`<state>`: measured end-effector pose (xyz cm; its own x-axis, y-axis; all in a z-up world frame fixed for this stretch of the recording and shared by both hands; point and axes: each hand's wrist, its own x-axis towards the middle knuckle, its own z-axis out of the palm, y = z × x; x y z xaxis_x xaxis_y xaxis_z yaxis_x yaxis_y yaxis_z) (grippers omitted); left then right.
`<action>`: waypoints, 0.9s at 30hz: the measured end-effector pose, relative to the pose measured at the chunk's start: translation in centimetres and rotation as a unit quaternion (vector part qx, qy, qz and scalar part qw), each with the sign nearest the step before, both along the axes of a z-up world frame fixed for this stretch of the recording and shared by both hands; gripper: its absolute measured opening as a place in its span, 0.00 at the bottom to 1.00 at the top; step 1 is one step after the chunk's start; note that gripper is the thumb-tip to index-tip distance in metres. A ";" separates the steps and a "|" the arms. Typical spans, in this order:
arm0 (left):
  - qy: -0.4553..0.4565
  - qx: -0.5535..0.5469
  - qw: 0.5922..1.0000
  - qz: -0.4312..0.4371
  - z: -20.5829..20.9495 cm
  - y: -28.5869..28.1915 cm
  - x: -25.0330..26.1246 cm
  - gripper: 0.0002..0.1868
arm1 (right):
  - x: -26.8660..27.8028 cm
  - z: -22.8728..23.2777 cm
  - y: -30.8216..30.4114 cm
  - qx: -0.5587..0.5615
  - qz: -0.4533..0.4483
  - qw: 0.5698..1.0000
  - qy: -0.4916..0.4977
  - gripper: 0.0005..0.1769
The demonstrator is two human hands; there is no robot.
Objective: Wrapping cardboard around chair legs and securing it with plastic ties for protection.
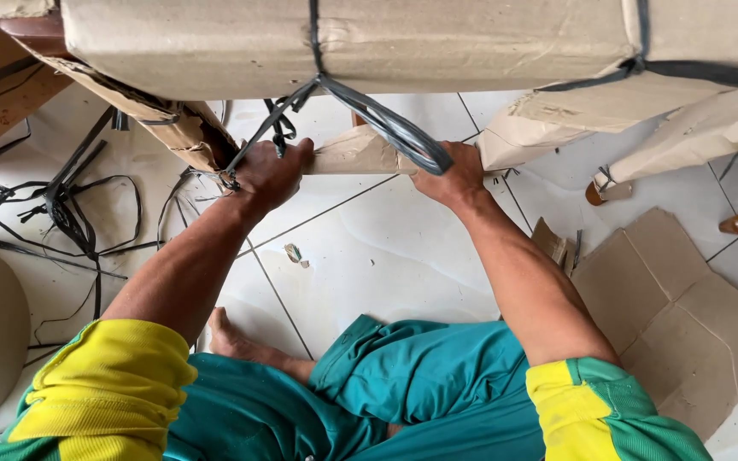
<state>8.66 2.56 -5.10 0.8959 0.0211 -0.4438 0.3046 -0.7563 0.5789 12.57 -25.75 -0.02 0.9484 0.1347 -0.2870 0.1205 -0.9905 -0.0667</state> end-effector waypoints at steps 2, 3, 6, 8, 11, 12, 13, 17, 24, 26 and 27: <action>-0.304 0.278 0.874 -0.257 -3.7 0.9 0.4 0.04 | 0.2 -0.4 -0.9 0.022 0.043 0.999 0.001 0.13; -0.306 0.281 0.872 -0.257 -4.0 0.9 1.4 0.04 | 0.6 0.1 -0.9 0.024 0.043 0.999 -0.003 0.13; -0.101 0.202 0.955 -0.191 -5.8 1.0 4.0 0.10 | 1.0 0.7 -1.2 0.032 0.101 0.994 0.026 0.10; 0.002 0.200 0.959 -0.199 -7.9 1.7 5.1 0.09 | 1.0 0.5 -1.3 0.043 0.092 0.993 0.051 0.11; 0.047 0.184 0.958 -0.215 -0.2 0.9 3.0 0.08 | 1.4 1.3 -1.2 0.058 0.098 0.990 0.083 0.12; 0.045 0.185 0.958 -0.215 -0.3 0.9 3.0 0.08 | 1.2 1.6 -1.0 0.059 0.098 0.990 0.080 0.12; 0.048 0.171 0.958 -0.226 -0.2 0.9 3.1 0.08 | 1.1 1.9 -0.9 0.067 0.091 0.990 0.085 0.10; 0.057 0.104 0.965 -0.232 0.1 1.3 3.2 0.04 | 0.6 3.0 -0.2 0.067 0.072 0.991 0.089 0.08; -0.035 0.193 0.962 -0.188 -4.4 0.4 3.1 0.19 | 0.3 2.6 0.0 0.051 0.059 0.995 0.068 0.09; -0.115 0.242 0.950 -0.159 -4.9 -0.4 2.3 0.11 | 0.3 2.2 -0.1 0.041 0.061 0.996 0.059 0.08; -0.113 0.239 0.951 -0.161 -4.5 -0.6 2.1 0.11 | 0.4 1.9 -0.1 0.039 0.060 0.996 0.063 0.08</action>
